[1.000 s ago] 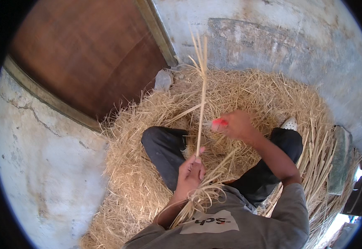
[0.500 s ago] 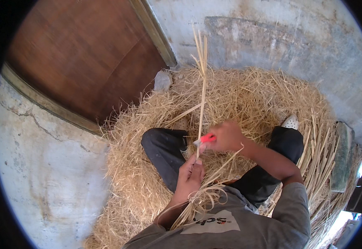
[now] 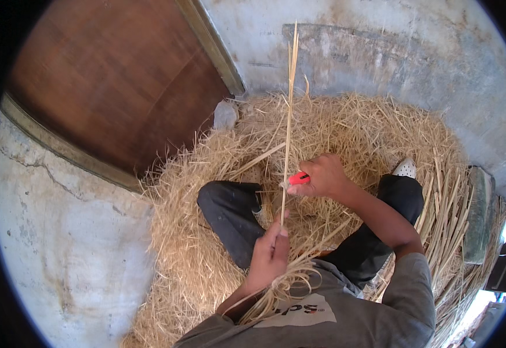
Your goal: The person sits on a straw-covered floor and uses a red utility knife to peel the outer layer off a long, thin stick. They hold the stick with their left hand and scrape the knife along its length with their right hand, creating thin shavings that fall onto the straw.
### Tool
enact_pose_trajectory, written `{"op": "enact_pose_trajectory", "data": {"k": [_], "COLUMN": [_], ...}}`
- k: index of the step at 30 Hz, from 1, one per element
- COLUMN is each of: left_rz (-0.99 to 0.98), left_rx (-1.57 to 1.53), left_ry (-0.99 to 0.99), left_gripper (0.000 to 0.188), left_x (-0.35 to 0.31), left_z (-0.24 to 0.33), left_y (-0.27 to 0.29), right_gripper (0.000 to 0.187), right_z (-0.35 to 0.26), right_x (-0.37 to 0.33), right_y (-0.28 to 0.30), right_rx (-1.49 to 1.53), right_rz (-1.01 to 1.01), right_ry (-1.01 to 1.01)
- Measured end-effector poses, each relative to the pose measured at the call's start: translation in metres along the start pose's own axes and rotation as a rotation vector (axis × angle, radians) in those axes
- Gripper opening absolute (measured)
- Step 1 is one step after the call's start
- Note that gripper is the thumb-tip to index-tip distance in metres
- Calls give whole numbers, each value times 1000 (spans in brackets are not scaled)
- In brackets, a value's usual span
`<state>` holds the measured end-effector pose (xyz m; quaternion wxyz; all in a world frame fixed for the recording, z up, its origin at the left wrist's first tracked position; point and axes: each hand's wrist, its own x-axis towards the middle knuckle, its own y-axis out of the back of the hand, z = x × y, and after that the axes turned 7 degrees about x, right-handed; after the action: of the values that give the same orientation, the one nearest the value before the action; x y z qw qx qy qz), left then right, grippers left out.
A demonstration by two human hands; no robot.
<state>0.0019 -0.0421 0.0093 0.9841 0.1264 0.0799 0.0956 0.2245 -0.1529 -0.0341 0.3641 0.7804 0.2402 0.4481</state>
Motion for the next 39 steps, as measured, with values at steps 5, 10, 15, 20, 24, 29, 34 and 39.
{"op": "enact_pose_trajectory", "data": {"k": [5, 10, 15, 20, 24, 29, 34, 39], "left_rz": [-43, -122, -103, -31, 78, 124, 147, 178], "left_rx": [61, 37, 54, -198, -200, 31, 186, 240], "left_ry": [-22, -12, -66, 42, 16, -36, -18, -51], "left_gripper": [43, 41, 41, 41, 40, 42, 42, 38], "left_x": [-1, -24, -17, -7, 5, 6, 6, 5], "left_z": [2, 3, -3, -8, -12, -12, 4, 5], "left_y": [3, -8, -3, 12, 12, 15, 15, 12], "right_gripper": [69, 68, 71, 73, 66, 63, 65, 66], "right_z": [8, 78, 85, 53, -12, -42, -27, -32], "right_x": [8, 21, 26, 22, -9, -19, -7, -7], "right_y": [-1, 12, 12, 8, -10, -19, -13, -9], "right_rx": [28, -126, -112, 82, 105, 155, 90, 105], "right_rz": [58, 67, 64, -206, -143, -117, -74, -39], "right_ry": [-55, -399, -496, -674, -99, 27, -38, 49]}}
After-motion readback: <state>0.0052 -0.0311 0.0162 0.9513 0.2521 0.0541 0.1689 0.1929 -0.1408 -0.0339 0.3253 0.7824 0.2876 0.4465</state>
